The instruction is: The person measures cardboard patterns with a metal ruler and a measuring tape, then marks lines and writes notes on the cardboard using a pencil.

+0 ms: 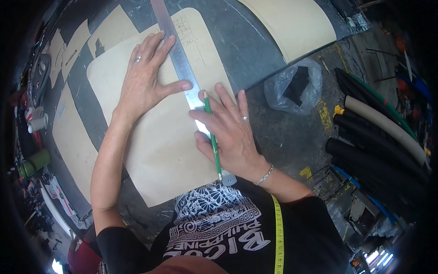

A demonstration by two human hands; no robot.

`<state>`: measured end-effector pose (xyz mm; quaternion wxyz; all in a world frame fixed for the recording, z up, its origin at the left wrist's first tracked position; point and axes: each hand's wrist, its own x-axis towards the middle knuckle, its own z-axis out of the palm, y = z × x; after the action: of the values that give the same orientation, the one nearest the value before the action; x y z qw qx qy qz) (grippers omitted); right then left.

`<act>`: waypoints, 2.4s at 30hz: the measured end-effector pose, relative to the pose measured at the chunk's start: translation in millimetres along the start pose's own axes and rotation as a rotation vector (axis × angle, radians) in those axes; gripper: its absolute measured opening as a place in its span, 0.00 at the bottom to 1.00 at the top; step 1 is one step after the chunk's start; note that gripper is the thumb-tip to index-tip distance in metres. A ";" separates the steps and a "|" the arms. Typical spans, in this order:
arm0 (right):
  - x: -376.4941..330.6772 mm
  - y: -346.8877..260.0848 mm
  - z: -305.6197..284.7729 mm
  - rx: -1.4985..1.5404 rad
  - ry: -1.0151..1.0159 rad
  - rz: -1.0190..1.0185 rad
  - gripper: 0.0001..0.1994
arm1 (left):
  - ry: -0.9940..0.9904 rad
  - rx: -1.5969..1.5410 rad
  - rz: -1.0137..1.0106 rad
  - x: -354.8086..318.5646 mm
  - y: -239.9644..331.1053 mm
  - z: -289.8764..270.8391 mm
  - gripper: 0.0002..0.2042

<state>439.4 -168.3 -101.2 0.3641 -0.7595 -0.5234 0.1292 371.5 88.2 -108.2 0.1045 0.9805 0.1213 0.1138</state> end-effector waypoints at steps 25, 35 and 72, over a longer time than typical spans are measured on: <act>95.3 41.9 -17.1 0.537 0.175 0.228 0.07 | 0.011 -0.018 0.004 -0.1 1.7 -0.5 0.56; 97.3 38.9 -16.1 0.525 0.142 0.223 0.07 | -0.005 -0.032 -0.008 -0.6 -1.3 -1.6 0.55; 49.7 9.2 -9.1 0.060 0.089 -0.163 0.19 | 0.049 0.022 0.046 -13.0 -17.6 -8.7 0.51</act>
<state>471.9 -129.7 -92.0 0.4191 -0.7081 -0.5625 0.0809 353.2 103.0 -106.6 0.0881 0.9811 0.1025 0.1387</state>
